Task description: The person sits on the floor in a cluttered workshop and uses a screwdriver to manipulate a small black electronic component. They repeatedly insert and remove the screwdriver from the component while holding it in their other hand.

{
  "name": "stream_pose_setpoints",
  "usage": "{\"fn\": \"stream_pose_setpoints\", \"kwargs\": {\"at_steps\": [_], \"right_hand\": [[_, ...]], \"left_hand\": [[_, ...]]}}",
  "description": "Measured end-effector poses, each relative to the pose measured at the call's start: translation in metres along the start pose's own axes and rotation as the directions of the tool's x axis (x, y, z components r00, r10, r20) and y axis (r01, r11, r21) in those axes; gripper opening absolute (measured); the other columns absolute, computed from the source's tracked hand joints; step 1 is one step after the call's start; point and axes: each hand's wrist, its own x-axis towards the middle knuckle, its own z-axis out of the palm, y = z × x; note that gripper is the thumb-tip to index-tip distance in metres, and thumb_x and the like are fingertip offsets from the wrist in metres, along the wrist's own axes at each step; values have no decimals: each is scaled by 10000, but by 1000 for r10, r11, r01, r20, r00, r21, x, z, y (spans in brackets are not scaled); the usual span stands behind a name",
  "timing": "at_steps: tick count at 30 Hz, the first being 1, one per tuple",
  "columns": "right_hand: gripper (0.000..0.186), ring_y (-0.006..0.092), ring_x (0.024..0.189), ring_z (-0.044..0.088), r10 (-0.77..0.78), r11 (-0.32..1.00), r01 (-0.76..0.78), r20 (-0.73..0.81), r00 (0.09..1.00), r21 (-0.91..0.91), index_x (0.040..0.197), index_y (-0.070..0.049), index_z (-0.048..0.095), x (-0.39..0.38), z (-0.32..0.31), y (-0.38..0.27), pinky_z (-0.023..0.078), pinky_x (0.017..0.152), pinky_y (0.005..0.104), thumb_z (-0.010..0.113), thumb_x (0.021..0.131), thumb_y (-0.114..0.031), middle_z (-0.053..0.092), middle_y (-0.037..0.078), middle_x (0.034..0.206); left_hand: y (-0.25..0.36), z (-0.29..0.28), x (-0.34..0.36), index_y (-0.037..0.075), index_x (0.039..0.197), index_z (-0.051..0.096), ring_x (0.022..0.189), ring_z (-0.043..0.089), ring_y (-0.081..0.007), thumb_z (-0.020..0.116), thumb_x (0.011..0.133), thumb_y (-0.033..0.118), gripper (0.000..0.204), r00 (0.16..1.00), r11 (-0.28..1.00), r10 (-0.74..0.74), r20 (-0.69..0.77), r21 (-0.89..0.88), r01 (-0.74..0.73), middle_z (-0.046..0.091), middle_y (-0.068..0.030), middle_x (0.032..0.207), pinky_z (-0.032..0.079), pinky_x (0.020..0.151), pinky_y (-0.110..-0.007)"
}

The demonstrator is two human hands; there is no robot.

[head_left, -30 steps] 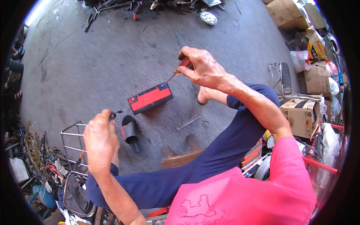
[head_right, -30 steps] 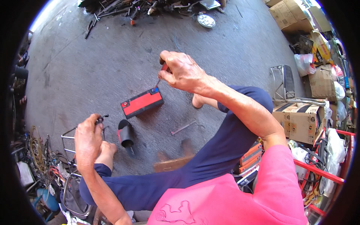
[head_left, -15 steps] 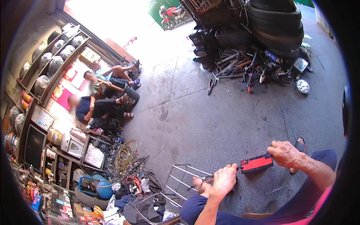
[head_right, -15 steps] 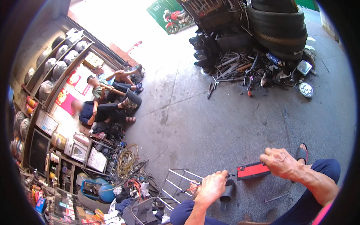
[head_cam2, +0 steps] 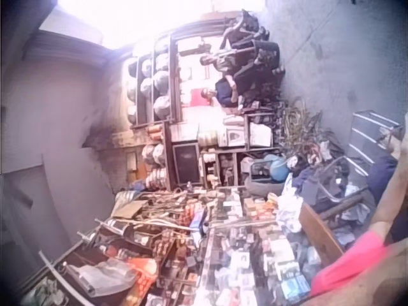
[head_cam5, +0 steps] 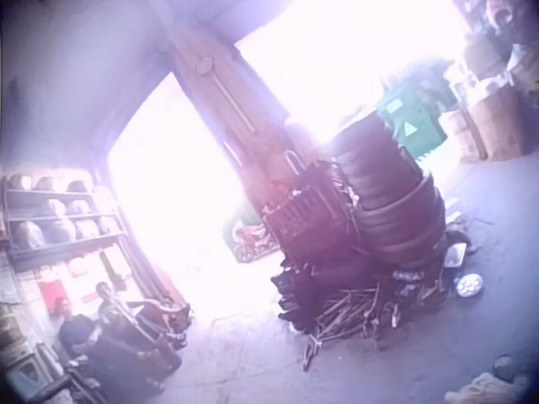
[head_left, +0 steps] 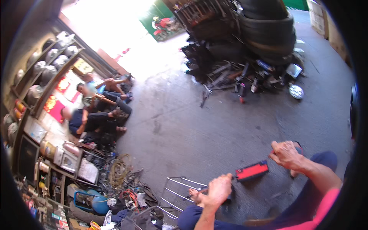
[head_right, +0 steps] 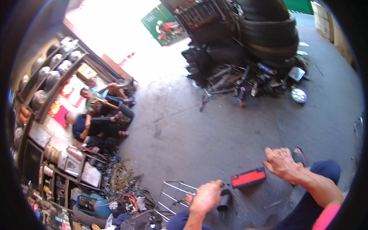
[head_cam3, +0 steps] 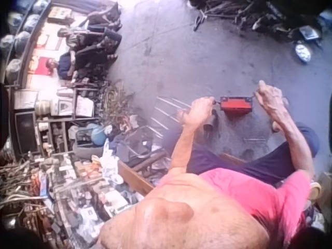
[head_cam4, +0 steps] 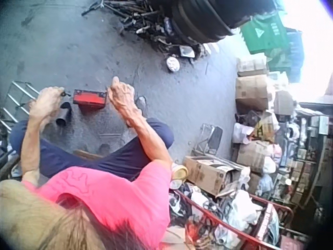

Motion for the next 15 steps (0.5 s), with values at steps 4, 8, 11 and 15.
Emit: {"fn": "stream_pose_setpoints", "kwargs": {"at_steps": [4,8,11,15], "right_hand": [[222,373,702,544,6,998,2,125,992,-62,827,-27,415,18,38,17,405,609,464,574,803,-180,524,175,708],[215,375,779,562,-8,999,13,133,991,-33,888,-24,441,20,27,8,425,660,458,571,820,-181,551,178,780],[178,362,768,580,-97,995,99,81,992,-22,865,-22,457,16,19,13,446,649,451,571,783,-131,567,171,781],[158,347,760,587,-275,957,283,105,956,-66,844,-24,468,12,22,17,456,629,438,572,745,-89,564,171,776]], "left_hand": [[-11,16,4,29,915,592,834,614,-355,498,776,61,171,997,998,-69,39,15,69,627,-190,865,494,733,-430],[-17,23,-1,34,852,567,777,625,-340,529,780,77,93,997,1000,-20,-70,-6,19,624,-176,824,490,683,-435],[-2,7,-5,9,930,592,811,606,-363,561,781,75,165,996,996,-22,-85,-88,14,618,-208,862,472,708,-428],[-4,10,-4,1,972,602,837,596,-371,562,785,77,206,998,995,-31,-58,-96,25,614,-228,867,463,724,-423]]}}
